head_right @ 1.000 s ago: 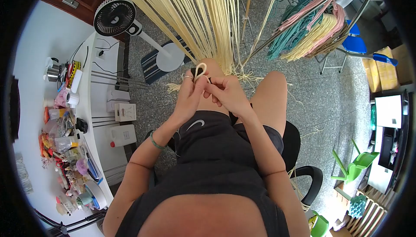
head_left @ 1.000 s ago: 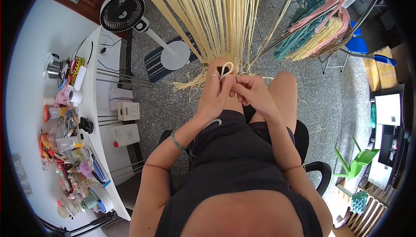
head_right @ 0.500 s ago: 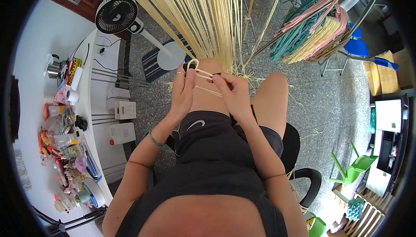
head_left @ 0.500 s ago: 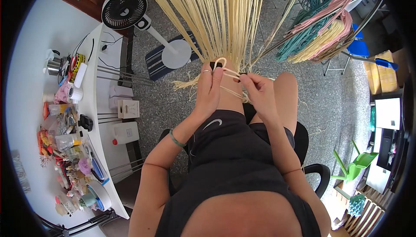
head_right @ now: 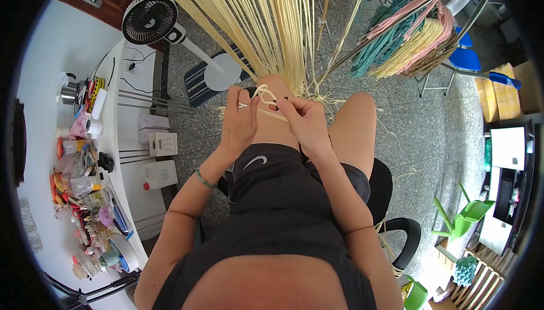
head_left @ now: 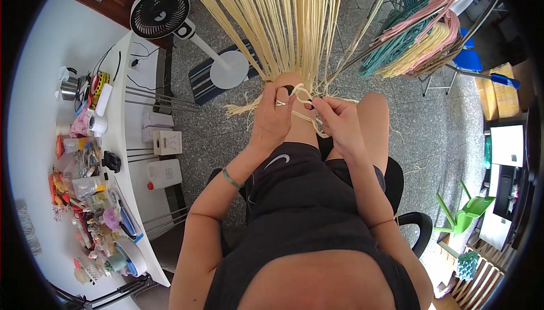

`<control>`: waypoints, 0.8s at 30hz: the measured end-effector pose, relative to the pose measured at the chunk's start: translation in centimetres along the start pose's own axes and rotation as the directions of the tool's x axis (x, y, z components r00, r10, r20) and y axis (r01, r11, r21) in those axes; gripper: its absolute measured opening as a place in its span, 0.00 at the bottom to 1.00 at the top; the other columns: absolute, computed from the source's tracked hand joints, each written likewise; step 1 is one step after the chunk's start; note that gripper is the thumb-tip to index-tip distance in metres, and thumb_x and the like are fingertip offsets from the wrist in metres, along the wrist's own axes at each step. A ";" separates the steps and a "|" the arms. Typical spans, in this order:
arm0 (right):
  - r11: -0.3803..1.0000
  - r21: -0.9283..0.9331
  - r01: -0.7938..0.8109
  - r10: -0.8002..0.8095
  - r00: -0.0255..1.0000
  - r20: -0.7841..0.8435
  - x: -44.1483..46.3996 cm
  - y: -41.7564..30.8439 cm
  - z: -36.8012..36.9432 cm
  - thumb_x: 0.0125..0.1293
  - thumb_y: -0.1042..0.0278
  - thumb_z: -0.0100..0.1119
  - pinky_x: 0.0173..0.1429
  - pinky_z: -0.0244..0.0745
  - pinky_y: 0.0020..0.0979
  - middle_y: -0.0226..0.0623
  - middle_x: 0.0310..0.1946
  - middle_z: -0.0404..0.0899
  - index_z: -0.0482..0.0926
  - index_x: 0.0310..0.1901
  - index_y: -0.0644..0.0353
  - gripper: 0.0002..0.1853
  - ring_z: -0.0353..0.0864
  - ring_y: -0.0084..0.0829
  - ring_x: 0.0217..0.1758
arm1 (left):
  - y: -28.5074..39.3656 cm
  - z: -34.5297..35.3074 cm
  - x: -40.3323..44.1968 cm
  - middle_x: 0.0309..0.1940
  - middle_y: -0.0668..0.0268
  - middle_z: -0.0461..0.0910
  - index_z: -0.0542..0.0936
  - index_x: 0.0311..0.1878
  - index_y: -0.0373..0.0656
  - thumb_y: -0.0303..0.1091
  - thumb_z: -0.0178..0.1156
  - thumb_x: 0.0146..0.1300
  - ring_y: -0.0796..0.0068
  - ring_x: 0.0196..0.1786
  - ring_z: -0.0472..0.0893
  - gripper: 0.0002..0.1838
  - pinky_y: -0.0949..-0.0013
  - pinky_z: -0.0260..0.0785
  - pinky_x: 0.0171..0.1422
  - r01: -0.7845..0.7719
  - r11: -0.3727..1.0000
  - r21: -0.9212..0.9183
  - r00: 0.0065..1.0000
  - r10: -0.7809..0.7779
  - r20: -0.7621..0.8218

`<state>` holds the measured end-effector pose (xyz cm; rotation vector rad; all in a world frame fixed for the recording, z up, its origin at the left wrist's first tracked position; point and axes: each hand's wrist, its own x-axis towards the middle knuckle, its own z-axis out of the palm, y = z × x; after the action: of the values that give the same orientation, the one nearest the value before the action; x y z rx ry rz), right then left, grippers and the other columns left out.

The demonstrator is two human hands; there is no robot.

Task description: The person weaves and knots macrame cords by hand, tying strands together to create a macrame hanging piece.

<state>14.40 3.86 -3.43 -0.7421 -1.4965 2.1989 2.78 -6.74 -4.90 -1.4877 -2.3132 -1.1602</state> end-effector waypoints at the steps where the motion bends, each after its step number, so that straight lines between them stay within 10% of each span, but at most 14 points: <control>1: 0.992 0.098 -0.078 0.075 0.997 0.032 0.2 0.4 -0.4 0.65 0.66 0.54 0.20 0.47 0.16 0.17 0.16 0.63 0.80 0.36 0.68 0.12 0.54 0.08 0.18 | 0.0 0.0 -0.1 0.35 0.54 0.66 0.68 0.40 0.34 0.27 0.54 0.61 0.49 0.34 0.73 0.08 0.58 0.66 0.33 -0.037 0.998 0.043 0.999 0.036 0.027; 8: 0.894 0.380 -0.240 0.196 0.969 0.149 0.4 0.5 -0.7 0.65 0.64 0.54 0.16 0.40 0.17 0.15 0.13 0.59 0.80 0.35 0.67 0.13 0.49 0.07 0.14 | 0.4 0.0 -0.2 0.37 0.52 0.72 0.70 0.41 0.36 0.27 0.55 0.60 0.49 0.35 0.74 0.08 0.59 0.67 0.34 0.004 1.000 -0.007 0.999 -0.004 0.031; 12: 0.971 0.143 -0.192 0.179 0.979 0.098 0.1 0.5 -0.8 0.65 0.64 0.54 0.16 0.39 0.16 0.15 0.14 0.60 0.80 0.35 0.66 0.12 0.49 0.07 0.14 | 0.5 -0.3 0.5 0.36 0.52 0.72 0.71 0.41 0.34 0.29 0.52 0.63 0.50 0.35 0.74 0.07 0.61 0.67 0.36 0.084 0.989 -0.123 0.995 -0.090 -0.045; 15: 0.978 0.036 -0.204 0.199 0.974 0.108 0.0 0.2 -0.7 0.67 0.62 0.52 0.17 0.41 0.16 0.14 0.12 0.55 0.80 0.35 0.65 0.14 0.48 0.08 0.13 | 0.1 -0.3 0.5 0.33 0.54 0.73 0.71 0.39 0.33 0.32 0.49 0.66 0.55 0.34 0.75 0.10 0.64 0.67 0.37 0.242 0.940 -0.241 0.970 -0.231 0.074; 17: 0.995 0.006 -0.102 0.101 0.992 0.076 0.1 0.2 -0.4 0.67 0.62 0.52 0.17 0.41 0.16 0.15 0.12 0.56 0.80 0.35 0.64 0.13 0.48 0.08 0.13 | -1.3 0.4 -0.2 0.28 0.56 0.74 0.72 0.37 0.33 0.36 0.47 0.68 0.63 0.33 0.76 0.14 0.67 0.65 0.36 0.635 0.590 -0.499 0.771 -0.458 0.441; 20: 0.999 -0.044 -0.031 0.034 0.998 0.057 0.3 0.6 -0.6 0.66 0.63 0.53 0.17 0.41 0.18 0.16 0.13 0.57 0.80 0.34 0.64 0.13 0.49 0.08 0.14 | 0.1 0.7 0.0 0.26 0.59 0.75 0.72 0.35 0.33 0.38 0.46 0.68 0.68 0.31 0.76 0.15 0.68 0.65 0.35 0.366 0.767 -0.527 0.930 -0.285 0.230; 24: 0.963 -0.249 0.100 -0.085 0.994 0.069 0.4 1.2 -1.0 0.64 0.65 0.56 0.24 0.55 0.23 0.17 0.18 0.67 0.81 0.36 0.68 0.12 0.59 0.12 0.21 | -0.3 0.4 0.2 0.27 0.59 0.76 0.73 0.34 0.33 0.39 0.47 0.68 0.68 0.31 0.76 0.16 0.67 0.65 0.34 0.402 0.797 -0.451 0.914 -0.316 0.255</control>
<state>14.65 4.40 -4.99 -0.6746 -1.8255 1.9991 2.56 -6.44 -5.20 -1.3469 -2.6278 -1.9292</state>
